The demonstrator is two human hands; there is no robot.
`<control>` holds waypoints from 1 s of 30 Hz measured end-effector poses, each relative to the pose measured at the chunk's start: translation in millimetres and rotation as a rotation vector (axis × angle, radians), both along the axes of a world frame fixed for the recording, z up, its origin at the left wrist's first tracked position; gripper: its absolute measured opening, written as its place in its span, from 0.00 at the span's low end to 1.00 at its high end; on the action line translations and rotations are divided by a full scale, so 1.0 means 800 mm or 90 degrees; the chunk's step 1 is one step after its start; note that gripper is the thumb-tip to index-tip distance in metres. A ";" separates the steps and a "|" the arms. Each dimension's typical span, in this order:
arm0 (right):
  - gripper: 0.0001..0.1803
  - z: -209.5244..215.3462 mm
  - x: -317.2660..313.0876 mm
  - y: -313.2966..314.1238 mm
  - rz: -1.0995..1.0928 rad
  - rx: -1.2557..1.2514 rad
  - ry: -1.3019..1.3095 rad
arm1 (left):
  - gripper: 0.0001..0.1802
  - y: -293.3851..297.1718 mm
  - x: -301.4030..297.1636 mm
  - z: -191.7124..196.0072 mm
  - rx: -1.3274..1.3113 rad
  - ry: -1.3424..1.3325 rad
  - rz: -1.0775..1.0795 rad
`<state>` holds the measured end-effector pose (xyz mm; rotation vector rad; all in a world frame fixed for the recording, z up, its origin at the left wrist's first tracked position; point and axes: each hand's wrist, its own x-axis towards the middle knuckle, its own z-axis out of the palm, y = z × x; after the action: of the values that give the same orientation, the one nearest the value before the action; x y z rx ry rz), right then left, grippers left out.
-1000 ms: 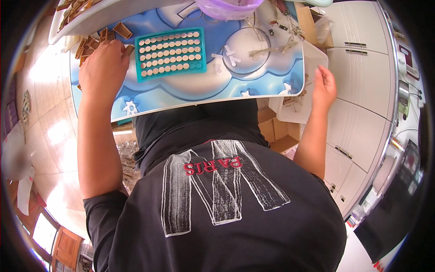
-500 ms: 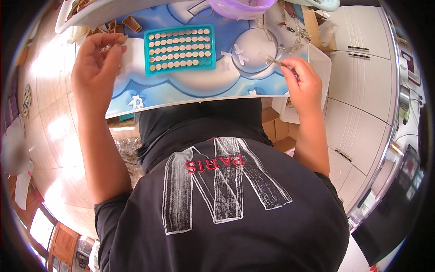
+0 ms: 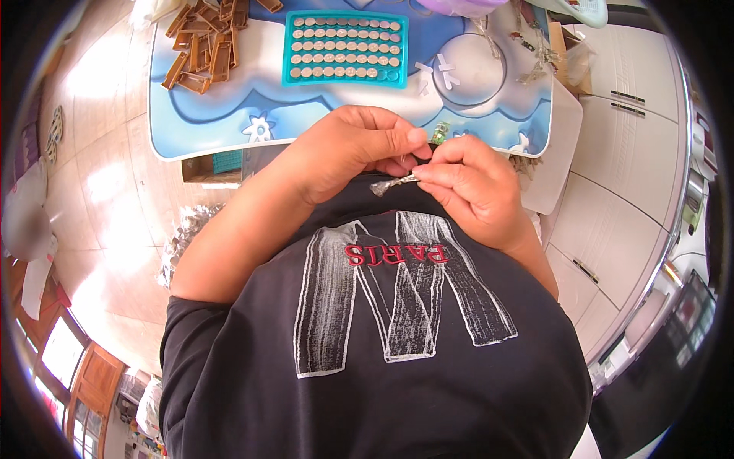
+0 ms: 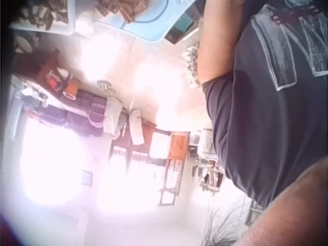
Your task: The person assembles small components by hand, placing them into small tubes and organizing the filled tubes in a blue tray.
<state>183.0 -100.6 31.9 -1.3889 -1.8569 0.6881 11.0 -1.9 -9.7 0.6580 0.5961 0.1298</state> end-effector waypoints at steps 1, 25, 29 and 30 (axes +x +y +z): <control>0.10 -0.004 -0.002 -0.002 0.001 0.001 0.001 | 0.13 -0.001 0.000 -0.001 0.001 0.001 0.001; 0.04 -0.033 -0.016 0.030 -0.209 0.059 0.085 | 0.10 -0.024 -0.001 0.000 0.005 -0.036 0.172; 0.04 -0.033 -0.015 0.031 -0.194 0.087 0.045 | 0.10 -0.017 -0.006 -0.001 0.056 -0.002 0.133; 0.04 -0.033 -0.015 0.031 -0.195 0.087 0.045 | 0.09 -0.017 -0.006 -0.002 0.061 -0.005 0.128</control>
<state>170.8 -75.6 5.4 -1.4960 -1.5613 0.4416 6.4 -15.4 -11.4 0.6887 0.6499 0.3498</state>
